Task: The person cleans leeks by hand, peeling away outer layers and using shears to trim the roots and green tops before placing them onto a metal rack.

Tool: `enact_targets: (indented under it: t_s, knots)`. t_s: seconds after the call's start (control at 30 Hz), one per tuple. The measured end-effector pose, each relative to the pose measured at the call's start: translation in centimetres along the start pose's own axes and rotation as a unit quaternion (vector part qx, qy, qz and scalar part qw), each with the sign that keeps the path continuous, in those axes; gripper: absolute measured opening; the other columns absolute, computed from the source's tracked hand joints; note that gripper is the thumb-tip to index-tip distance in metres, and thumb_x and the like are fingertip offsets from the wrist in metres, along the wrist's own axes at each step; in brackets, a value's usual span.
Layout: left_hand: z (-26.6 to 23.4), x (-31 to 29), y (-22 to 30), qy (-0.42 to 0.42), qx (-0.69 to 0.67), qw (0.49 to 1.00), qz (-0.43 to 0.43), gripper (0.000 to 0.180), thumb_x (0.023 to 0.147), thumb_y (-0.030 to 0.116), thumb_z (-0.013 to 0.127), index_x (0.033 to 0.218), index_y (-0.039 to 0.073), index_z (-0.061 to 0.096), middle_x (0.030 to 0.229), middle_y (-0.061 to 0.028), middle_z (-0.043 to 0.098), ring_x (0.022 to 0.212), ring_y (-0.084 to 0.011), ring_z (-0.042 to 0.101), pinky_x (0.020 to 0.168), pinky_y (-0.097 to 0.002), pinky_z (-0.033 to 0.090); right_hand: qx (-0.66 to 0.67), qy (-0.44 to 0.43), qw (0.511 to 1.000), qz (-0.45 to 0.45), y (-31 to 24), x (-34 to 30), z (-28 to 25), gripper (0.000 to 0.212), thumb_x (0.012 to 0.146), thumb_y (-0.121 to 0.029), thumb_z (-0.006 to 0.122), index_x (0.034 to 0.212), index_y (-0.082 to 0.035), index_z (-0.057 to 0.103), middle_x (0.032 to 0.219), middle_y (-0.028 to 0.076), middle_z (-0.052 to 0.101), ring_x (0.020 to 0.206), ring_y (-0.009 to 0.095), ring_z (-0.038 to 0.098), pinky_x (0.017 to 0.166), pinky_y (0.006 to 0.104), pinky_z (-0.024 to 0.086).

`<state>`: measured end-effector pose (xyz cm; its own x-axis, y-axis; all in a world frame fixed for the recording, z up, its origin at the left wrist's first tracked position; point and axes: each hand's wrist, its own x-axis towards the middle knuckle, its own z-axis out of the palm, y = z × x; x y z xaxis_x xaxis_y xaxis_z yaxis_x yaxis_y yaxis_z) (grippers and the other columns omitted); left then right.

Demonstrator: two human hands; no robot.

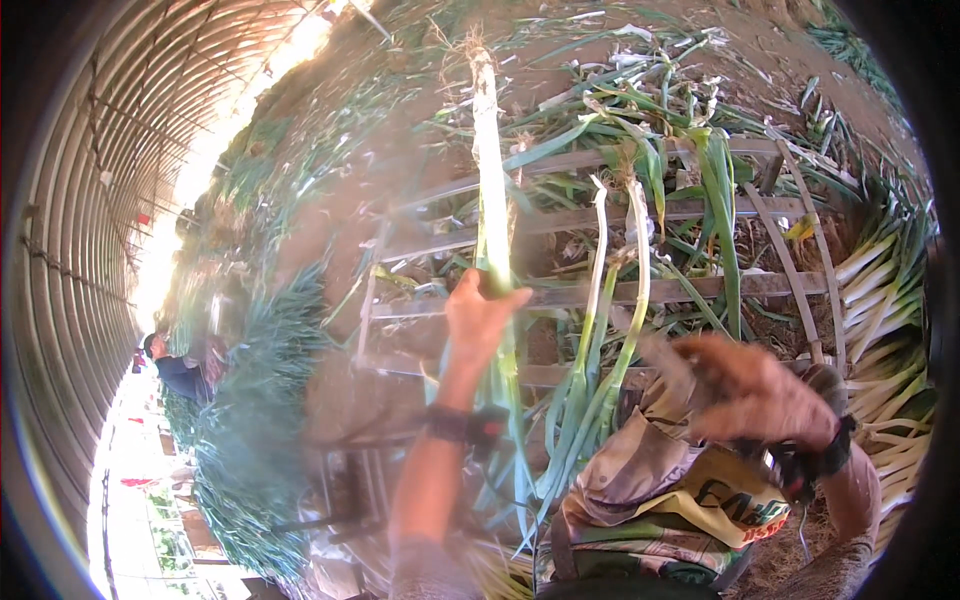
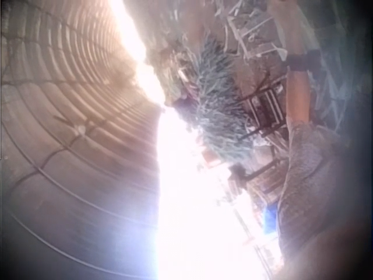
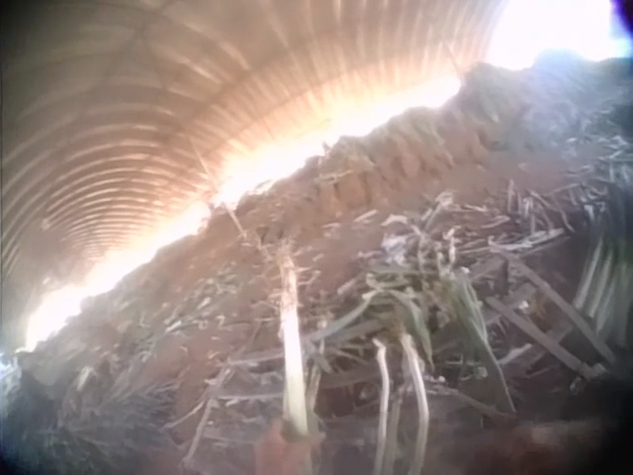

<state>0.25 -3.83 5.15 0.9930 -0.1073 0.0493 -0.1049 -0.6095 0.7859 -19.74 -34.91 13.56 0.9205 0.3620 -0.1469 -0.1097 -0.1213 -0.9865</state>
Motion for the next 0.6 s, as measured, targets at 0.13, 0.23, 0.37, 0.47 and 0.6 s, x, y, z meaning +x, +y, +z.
enact_targets:
  t_s: [0.13,0.23,0.37,0.47,0.6]
  knots:
    - [1.0,0.3,-0.8,0.02,-0.019,0.999,0.019,0.034,0.07,0.008,0.086,0.093,-0.002,0.063,0.084,-0.0071,0.069,0.071,-0.0102,0.061,0.062,-0.0263,0.05,-0.016,-0.139,0.989,0.049,0.6,-0.4,3.2,0.091,0.082,-0.047,0.075,0.145,0.006,0.037,0.111,0.02,0.064,0.099,0.03,0.063,0.081,0.0392,0.053]
    - [0.4,0.4,-2.6,0.02,-0.089,0.996,-0.013,0.035,0.07,0.007,0.085,0.094,-0.003,0.062,0.082,-0.0083,0.069,0.069,-0.0105,0.062,0.061,-0.0257,0.051,0.05,-0.171,0.98,0.093,1.0,0.3,4.3,0.081,0.087,-0.037,0.073,0.147,0.004,0.036,0.109,0.018,0.065,0.096,0.024,0.062,0.08,0.038,0.05]
    - [-0.7,1.0,-5.9,0.083,-0.002,0.996,0.021,0.034,0.072,0.005,0.084,0.096,-0.004,0.061,0.081,-0.0088,0.068,0.067,-0.0111,0.062,0.059,-0.0253,0.05,0.037,-0.255,0.965,0.054,-0.3,0.9,5.5,0.061,0.095,-0.017,0.064,0.149,-0.003,0.038,0.112,0.015,0.066,0.096,0.017,0.062,0.087,0.0321,0.047]
    - [0.1,0.4,-3.5,0.034,-0.006,0.999,0.034,0.033,0.072,0.003,0.083,0.096,-0.004,0.061,0.081,-0.0081,0.068,0.065,-0.0113,0.062,0.057,-0.0253,0.05,0.197,-0.202,0.954,0.096,-0.1,1.1,4.8,0.068,0.087,-0.026,0.07,0.138,0.01,0.044,0.118,0.024,0.064,0.105,0.027,0.065,0.085,0.039,0.05]
    - [-0.3,0.8,-4.5,0.031,-0.034,0.998,0.033,0.032,0.074,0.002,0.082,0.097,-0.004,0.061,0.081,-0.0081,0.068,0.065,-0.0123,0.063,0.058,-0.0256,0.051,0.231,-0.232,0.942,-0.074,6.3,1.4,7.9,0.065,0.089,-0.024,0.066,0.14,0.009,0.044,0.118,0.023,0.062,0.107,0.028,0.064,0.089,0.0368,0.049]
